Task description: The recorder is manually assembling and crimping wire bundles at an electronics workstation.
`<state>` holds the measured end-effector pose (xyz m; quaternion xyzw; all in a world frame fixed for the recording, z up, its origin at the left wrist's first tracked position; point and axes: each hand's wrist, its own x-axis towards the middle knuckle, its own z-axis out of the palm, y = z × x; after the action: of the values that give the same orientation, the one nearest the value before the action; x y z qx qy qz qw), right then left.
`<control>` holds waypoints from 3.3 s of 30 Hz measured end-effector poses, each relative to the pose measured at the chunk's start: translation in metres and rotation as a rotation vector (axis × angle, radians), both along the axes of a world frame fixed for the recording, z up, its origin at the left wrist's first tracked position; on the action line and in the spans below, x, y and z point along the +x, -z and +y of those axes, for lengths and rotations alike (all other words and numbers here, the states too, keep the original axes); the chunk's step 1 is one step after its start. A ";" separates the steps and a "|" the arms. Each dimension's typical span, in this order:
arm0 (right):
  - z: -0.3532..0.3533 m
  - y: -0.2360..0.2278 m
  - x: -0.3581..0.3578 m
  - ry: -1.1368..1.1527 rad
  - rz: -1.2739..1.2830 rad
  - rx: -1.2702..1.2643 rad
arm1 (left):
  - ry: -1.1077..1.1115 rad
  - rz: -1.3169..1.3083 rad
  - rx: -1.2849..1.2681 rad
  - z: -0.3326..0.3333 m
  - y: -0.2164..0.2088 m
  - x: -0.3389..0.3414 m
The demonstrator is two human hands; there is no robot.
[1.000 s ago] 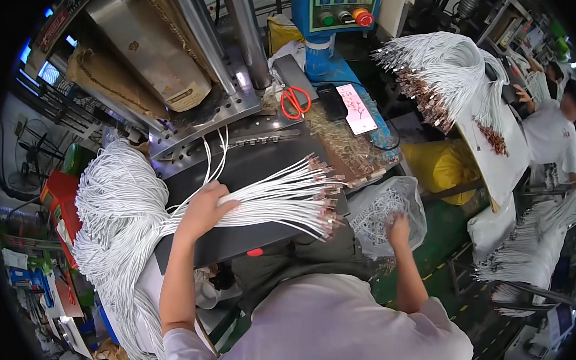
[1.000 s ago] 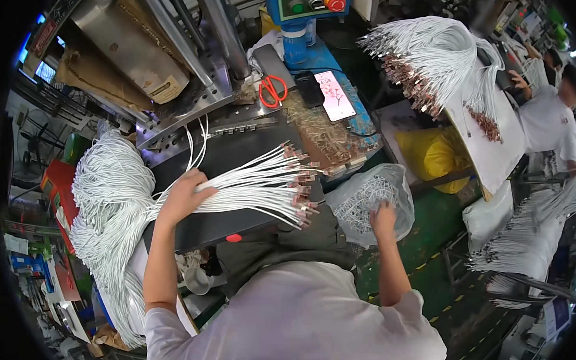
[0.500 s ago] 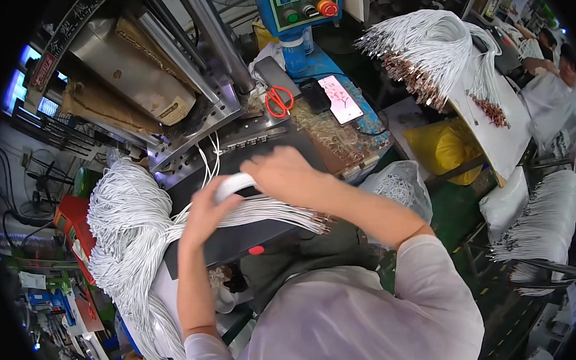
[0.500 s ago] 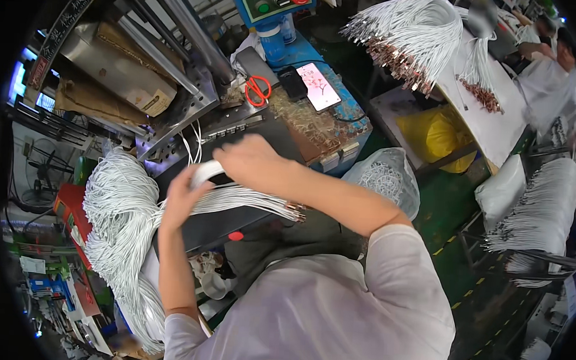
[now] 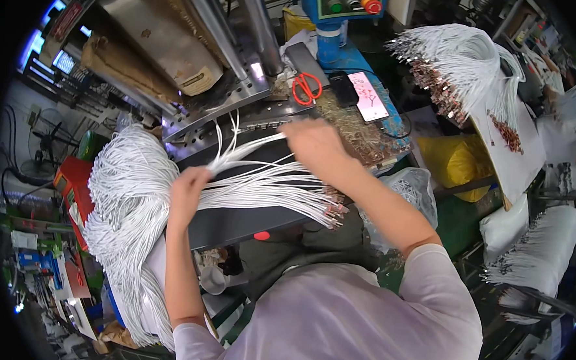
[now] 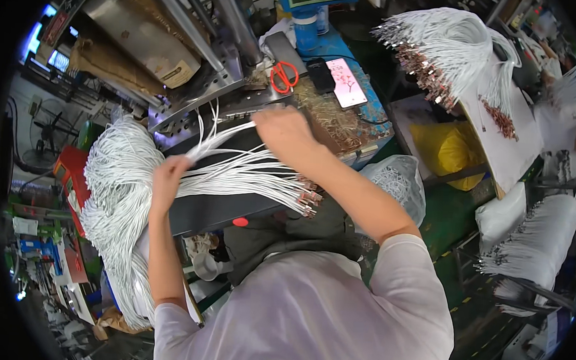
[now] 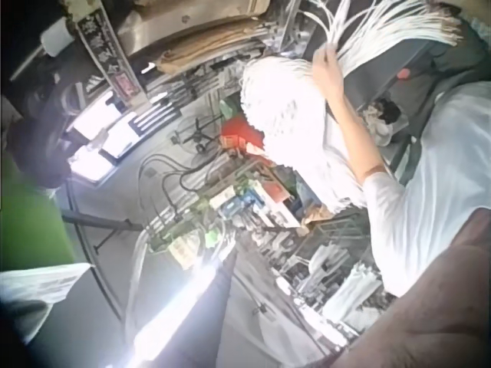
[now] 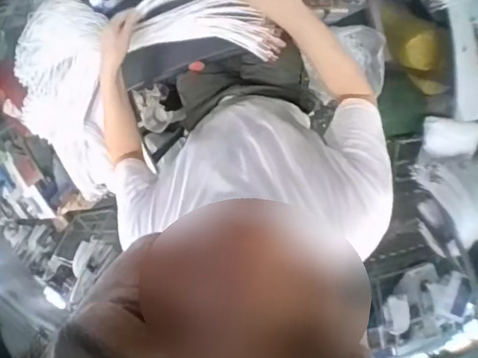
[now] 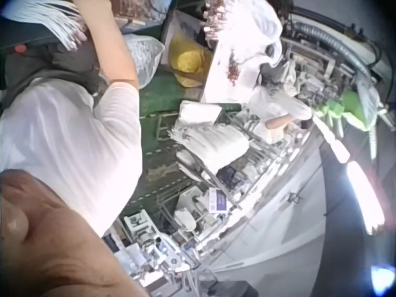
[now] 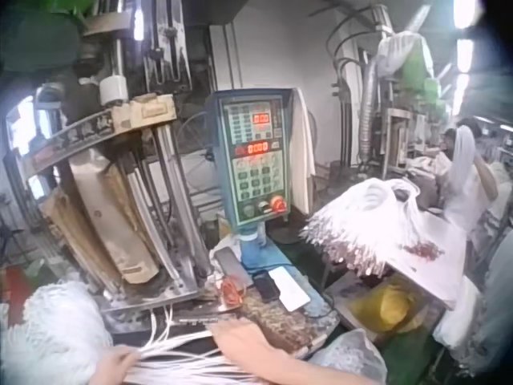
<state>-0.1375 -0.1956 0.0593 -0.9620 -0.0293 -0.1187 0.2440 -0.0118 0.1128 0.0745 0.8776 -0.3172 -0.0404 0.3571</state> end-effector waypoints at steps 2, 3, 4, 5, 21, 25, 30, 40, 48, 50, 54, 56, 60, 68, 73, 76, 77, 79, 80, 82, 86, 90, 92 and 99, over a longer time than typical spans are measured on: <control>-0.008 0.003 -0.005 0.116 -0.215 -0.345 | 0.055 0.018 0.072 -0.005 0.002 -0.002; -0.009 0.006 -0.006 0.055 -0.142 -0.350 | 0.076 0.034 0.149 -0.007 0.005 -0.003; -0.008 0.009 -0.007 0.003 -0.193 -0.276 | 0.129 0.076 0.225 -0.009 0.008 -0.004; -0.007 0.013 -0.008 -0.046 -0.244 -0.202 | 0.095 0.057 0.228 -0.010 0.011 -0.003; -0.021 0.011 -0.002 0.050 -0.023 -0.281 | 0.103 -0.275 0.109 -0.041 0.020 -0.015; -0.001 0.009 0.000 0.017 -0.141 -0.237 | 0.164 -0.436 0.067 -0.045 0.017 -0.013; 0.037 -0.009 0.009 -0.094 -0.226 -0.124 | 0.308 0.058 0.032 -0.054 -0.020 -0.028; 0.020 0.002 -0.009 -0.585 -0.325 -0.143 | 0.375 1.403 -0.341 -0.052 0.011 -0.095; 0.027 0.038 0.025 -0.176 0.052 0.966 | 0.243 1.215 -0.353 -0.077 0.039 -0.079; 0.022 0.033 0.021 -0.117 -0.040 0.837 | 0.152 1.219 -0.399 -0.084 0.032 -0.071; 0.008 0.026 0.002 0.044 0.194 0.192 | 0.063 1.206 -0.633 -0.091 0.029 -0.036; 0.001 0.026 0.001 -0.059 0.160 0.114 | 0.010 1.186 -0.741 -0.095 0.033 -0.015; -0.010 0.034 0.028 -0.039 -0.031 -0.206 | -0.004 1.209 -0.655 -0.107 0.050 0.004; -0.023 0.055 0.060 -0.062 -0.217 -0.210 | -0.068 1.120 -0.533 -0.116 0.064 -0.003; -0.029 0.050 0.057 0.063 0.400 0.916 | -0.022 1.021 -0.333 -0.122 0.062 -0.010; -0.028 0.051 0.058 0.171 0.438 1.089 | 0.032 0.986 -0.250 -0.124 0.059 -0.010; -0.026 0.054 0.057 0.170 0.367 1.000 | 0.029 0.989 -0.228 -0.124 0.058 -0.010; -0.021 0.059 0.054 0.165 0.299 0.910 | 0.075 1.007 -0.203 -0.122 0.056 -0.007; -0.019 0.062 0.052 0.155 0.272 0.844 | 0.100 1.017 -0.208 -0.122 0.056 -0.005; -0.014 0.065 0.047 0.137 0.221 0.712 | 0.087 1.031 -0.214 -0.121 0.054 -0.003; -0.006 0.063 0.044 0.176 0.125 0.652 | 0.097 1.065 -0.231 -0.124 0.054 -0.004; -0.006 0.058 0.046 0.150 0.155 0.640 | 0.105 1.061 -0.242 -0.126 0.053 -0.011; -0.011 0.057 0.047 0.114 0.154 0.689 | 0.122 1.055 -0.322 -0.124 0.053 -0.012; -0.034 0.060 0.049 0.142 0.328 0.955 | 0.039 1.015 -0.217 -0.114 0.058 -0.001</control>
<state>-0.0881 -0.2298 -0.0003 -0.7489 0.1325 0.0175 0.6491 -0.0133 -0.0011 0.0169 0.6994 -0.1227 -0.4346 0.5540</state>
